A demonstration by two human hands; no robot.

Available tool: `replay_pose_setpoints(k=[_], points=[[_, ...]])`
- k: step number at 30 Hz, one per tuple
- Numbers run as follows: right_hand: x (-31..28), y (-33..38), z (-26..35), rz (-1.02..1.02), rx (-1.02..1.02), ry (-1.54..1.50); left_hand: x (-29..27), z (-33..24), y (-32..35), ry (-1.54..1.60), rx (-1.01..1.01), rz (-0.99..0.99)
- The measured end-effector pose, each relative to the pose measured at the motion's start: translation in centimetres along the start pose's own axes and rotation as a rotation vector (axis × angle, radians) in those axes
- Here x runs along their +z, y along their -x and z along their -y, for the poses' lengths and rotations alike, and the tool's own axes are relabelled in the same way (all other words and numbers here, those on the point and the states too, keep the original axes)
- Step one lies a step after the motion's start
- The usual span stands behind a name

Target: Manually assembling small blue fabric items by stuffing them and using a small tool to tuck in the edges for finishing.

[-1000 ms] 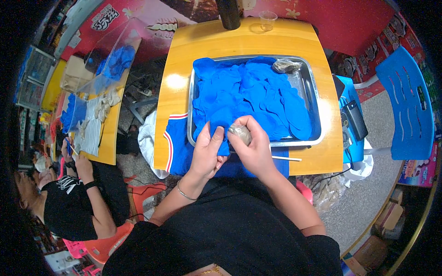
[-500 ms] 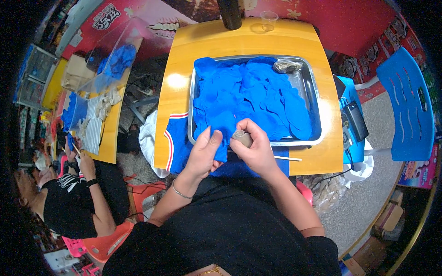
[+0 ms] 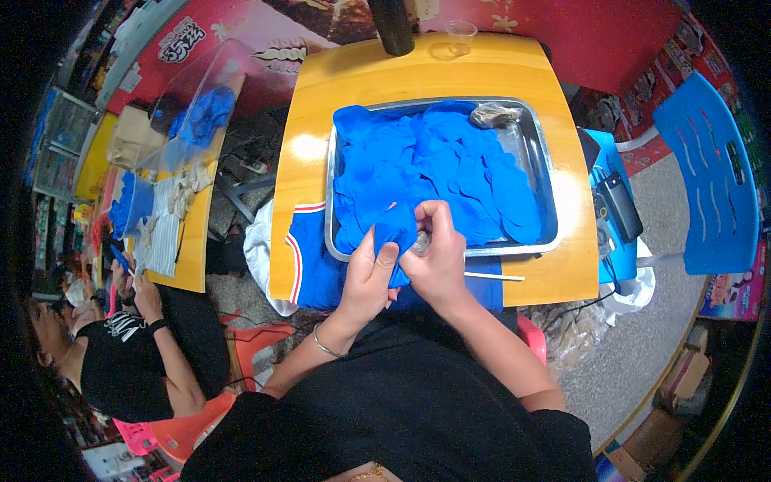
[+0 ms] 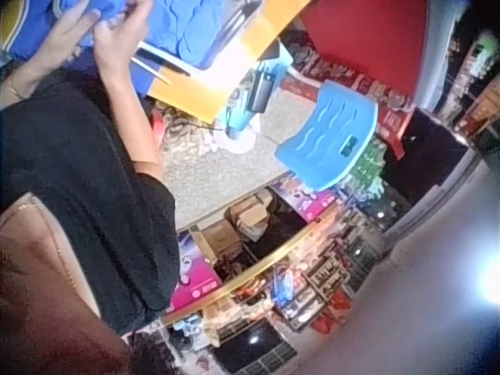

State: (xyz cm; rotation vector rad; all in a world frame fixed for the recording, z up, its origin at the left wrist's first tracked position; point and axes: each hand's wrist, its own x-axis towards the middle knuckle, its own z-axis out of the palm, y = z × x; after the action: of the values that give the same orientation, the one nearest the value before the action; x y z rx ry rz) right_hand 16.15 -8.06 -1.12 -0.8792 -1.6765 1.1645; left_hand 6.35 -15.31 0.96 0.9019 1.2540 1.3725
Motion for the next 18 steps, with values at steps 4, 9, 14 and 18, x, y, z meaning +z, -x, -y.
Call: replay_pose_setpoints(k=[4, 9, 14, 18], points=[[1.0, 0.5, -0.2, -0.105, -0.007, -0.031, 0.3, 0.3, 0.0, 0.012, 0.007, -0.072], [-0.6, -0.1, 2.1, 0.061, 0.233, -0.183, -0.8, 0.0, -0.4, 0.034, -0.158, -0.124], [-4.2, -0.1, 3.6, 0.517, 0.233, -0.357, -3.1, -0.7, -1.9, 0.081, -0.214, -0.062], [-5.7, -0.4, 4.2, 0.681, 0.204, -0.453, -3.3, -0.3, -2.9, 0.182, -0.370, 0.052]])
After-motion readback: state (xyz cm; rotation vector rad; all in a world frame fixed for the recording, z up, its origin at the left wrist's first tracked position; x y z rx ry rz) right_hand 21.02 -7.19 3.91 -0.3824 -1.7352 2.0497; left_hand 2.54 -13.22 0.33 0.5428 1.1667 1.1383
